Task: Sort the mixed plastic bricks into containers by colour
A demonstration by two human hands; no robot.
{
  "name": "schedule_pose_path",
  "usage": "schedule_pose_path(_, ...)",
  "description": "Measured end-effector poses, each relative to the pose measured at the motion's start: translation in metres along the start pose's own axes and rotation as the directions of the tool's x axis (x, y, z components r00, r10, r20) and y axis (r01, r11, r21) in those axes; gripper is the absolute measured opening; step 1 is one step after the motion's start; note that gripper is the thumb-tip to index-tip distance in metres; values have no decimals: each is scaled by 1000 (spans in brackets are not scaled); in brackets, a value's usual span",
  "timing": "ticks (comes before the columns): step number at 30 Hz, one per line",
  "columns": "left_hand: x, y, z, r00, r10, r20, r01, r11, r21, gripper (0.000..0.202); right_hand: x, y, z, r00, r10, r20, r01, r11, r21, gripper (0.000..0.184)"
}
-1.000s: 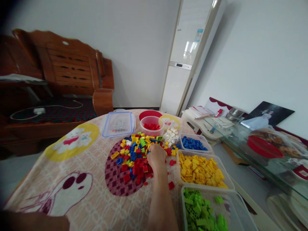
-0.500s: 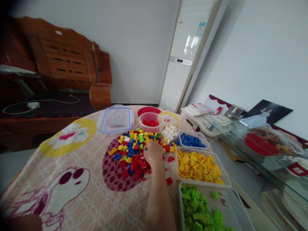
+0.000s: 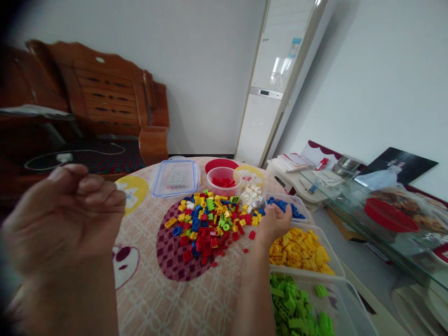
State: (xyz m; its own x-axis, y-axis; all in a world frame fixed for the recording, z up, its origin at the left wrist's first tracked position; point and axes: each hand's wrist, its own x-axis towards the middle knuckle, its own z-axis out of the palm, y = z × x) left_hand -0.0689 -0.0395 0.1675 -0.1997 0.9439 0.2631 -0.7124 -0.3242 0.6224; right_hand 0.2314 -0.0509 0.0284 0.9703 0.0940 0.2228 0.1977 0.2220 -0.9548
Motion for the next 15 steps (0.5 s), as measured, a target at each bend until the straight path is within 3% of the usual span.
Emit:
schedule_pose_path(2, 14, -22, -24, 983, -99, -153, 89, 994, -69, 15, 0, -1, -1, 999, 5, 54, -5, 1000, 7, 68)
schedule_pose_path(4, 29, -51, -49, 932, -156, -327, 135, 987, -85, 8, -7, -4, 1, 970, 27, 240, -22, 999, -24, 53)
schedule_pose_path(5, 36, -67, -60, 897, -156, -414, 137, 988, -75, 5, -14, -6, 4, 933, 45, 358, -26, 998, -58, 46)
schedule_pose_path(8, 45, -108, -84, 812, -233, -535, 247, 968, -48, 2, -39, -12, 15, 747, 97, 658, 35, 982, -184, 35)
schedule_pose_path(11, 42, -134, -99, 729, -280, -624, 353, 936, -7, 3, -66, -19, 26, 530, 83, 844, 234, 943, -239, 28)
schedule_pose_path(13, 39, -143, -104, 738, -271, -618, 365, 931, 28, 5, -83, -25, 32, 421, 44, 906, 394, 891, -227, 25)
schedule_pose_path(15, 37, -149, -105, 786, -215, -580, 345, 931, 121, 8, -98, -28, 36, 349, 26, 937, 537, 813, -223, 21)
